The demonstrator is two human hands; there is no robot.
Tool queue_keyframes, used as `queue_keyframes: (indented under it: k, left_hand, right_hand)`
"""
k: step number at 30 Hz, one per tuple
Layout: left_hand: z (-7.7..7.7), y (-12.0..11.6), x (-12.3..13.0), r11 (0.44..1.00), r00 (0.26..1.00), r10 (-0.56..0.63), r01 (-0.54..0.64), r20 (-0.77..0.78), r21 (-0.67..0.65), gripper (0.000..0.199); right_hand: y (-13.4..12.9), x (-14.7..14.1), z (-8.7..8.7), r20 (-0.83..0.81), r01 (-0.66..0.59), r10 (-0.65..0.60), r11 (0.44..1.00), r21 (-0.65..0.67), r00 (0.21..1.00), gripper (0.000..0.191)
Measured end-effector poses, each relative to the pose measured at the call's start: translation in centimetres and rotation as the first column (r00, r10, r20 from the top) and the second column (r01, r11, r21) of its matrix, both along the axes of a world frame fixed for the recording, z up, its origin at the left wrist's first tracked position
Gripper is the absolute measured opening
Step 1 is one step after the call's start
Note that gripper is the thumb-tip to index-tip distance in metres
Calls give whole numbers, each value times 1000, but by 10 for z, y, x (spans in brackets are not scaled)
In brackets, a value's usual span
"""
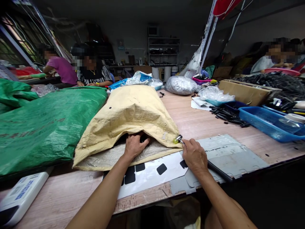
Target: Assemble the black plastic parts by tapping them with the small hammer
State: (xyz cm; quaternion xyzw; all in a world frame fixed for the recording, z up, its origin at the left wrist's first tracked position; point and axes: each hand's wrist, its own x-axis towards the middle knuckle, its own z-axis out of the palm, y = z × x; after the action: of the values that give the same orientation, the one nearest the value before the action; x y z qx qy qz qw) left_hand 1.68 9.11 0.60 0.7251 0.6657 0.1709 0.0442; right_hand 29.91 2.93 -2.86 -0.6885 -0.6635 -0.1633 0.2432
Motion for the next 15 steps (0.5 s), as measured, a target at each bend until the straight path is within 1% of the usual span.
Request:
queue_keyframes:
  k: [6,8,10,12,13,15]
  left_hand:
    - [-1,-1,1,1000,998,21,-21,61,6,55]
    - [-3,-2,2,999,995,19,-22,95,39,52]
    - [-5,-3,5,994,993,30,-42,115,103,47]
    - [-6,-2,5,983,988,90,-109,125,151,45]
    - [-6,-1,3,977,983,135,-153,128,149,45]
    - [-5,2,-6,967,968,217,-231,129,104,47]
  right_hand:
    - [0,2,-2,19,-5,5,1000,21,1000,24]
    - [0,3,-3,33,-13,12,1000,26,999,24]
    - [1,4,-5,45,-24,22,999,36,999,24]
    - [1,5,-7,57,-38,35,998,45,998,23]
    - [0,6,-7,62,-40,37,998,48,997,23]
    - [0,7,-8,74,-42,39,998,49,997,23]
